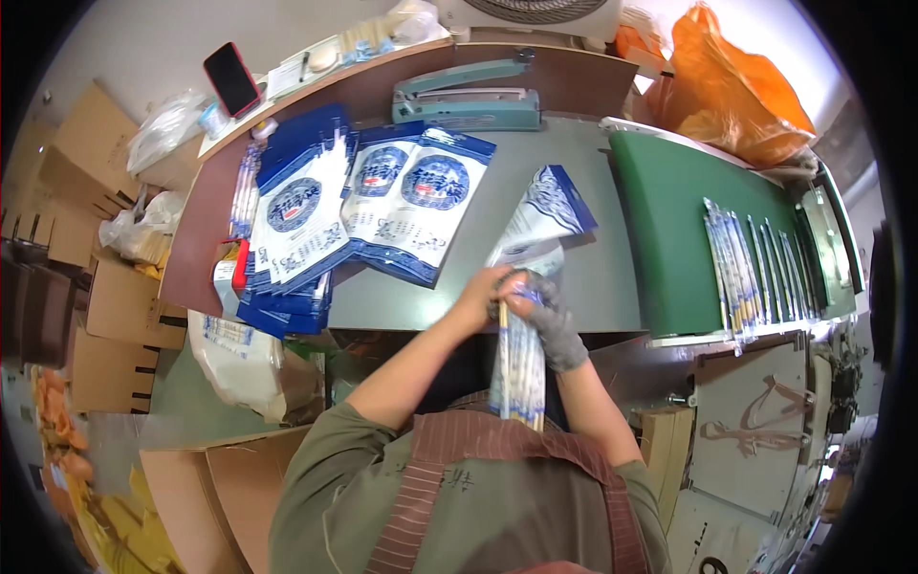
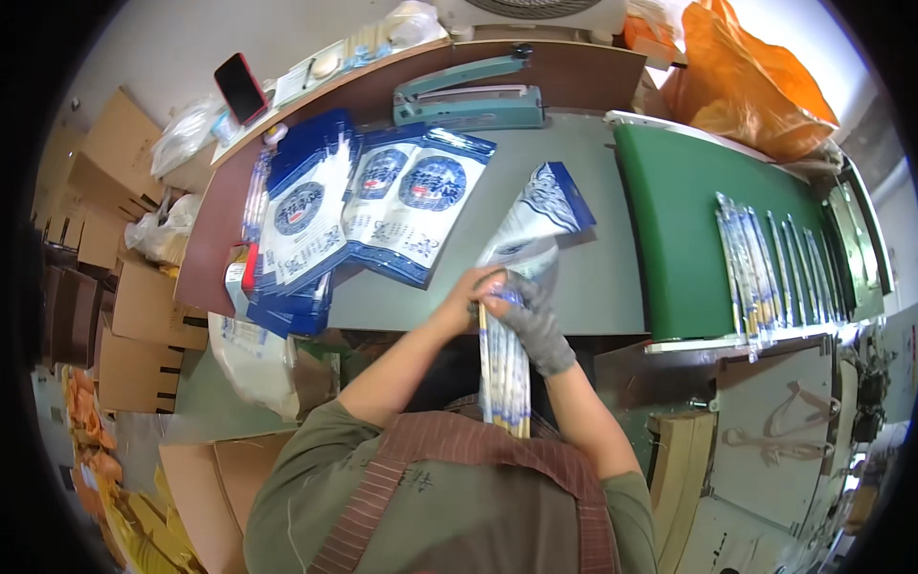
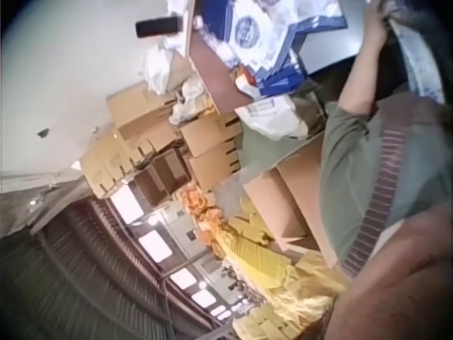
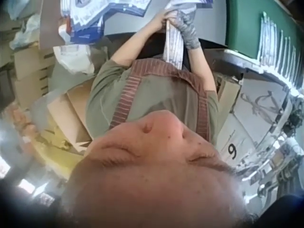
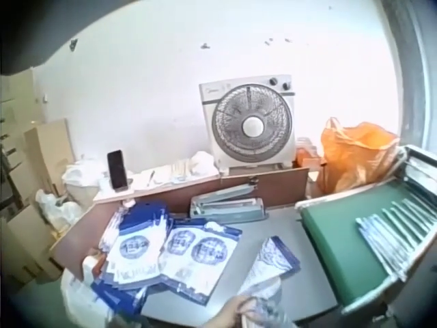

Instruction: Packaging sticks into plastic bags and then placing them in a cardboard box.

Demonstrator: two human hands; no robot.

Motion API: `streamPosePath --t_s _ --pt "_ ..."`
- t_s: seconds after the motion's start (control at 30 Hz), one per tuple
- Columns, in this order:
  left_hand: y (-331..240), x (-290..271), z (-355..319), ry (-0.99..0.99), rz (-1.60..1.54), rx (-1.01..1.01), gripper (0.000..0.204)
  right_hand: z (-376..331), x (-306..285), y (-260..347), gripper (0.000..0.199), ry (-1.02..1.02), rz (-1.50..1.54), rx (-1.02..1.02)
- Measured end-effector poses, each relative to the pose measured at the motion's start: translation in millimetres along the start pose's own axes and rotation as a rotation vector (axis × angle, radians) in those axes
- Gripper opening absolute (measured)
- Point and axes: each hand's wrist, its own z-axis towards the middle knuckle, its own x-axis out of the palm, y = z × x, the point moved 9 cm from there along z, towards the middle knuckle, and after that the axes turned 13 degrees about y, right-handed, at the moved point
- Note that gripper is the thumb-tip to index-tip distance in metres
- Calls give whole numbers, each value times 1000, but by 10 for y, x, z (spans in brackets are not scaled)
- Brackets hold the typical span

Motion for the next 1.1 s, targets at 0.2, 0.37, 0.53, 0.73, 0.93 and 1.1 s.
streamPosePath --t_s 0.2,0.37,0.53,0.73,0.93,1.1 --pt "-166 -219 80 -78 194 -207 8 80 -505 -592 14 -29 -9 104" --pt "-185 -310 1 -242 251 -110 8 140 -427 -592 9 -87 -271 176" --pt "-752 -174 38 -268 775 62 18 59 -351 -317 8 -34 -115 85" --pt "-303 -124 64 61 433 41 27 120 34 -137 15 56 -10 49" --pt "-73 -327 -22 69 -41 -216 25 111 -316 -679 18 -24 -214 122" --pt "-1118 -75 -330 -334 604 308 26 -60 -339 -560 22 -224 -499 273"
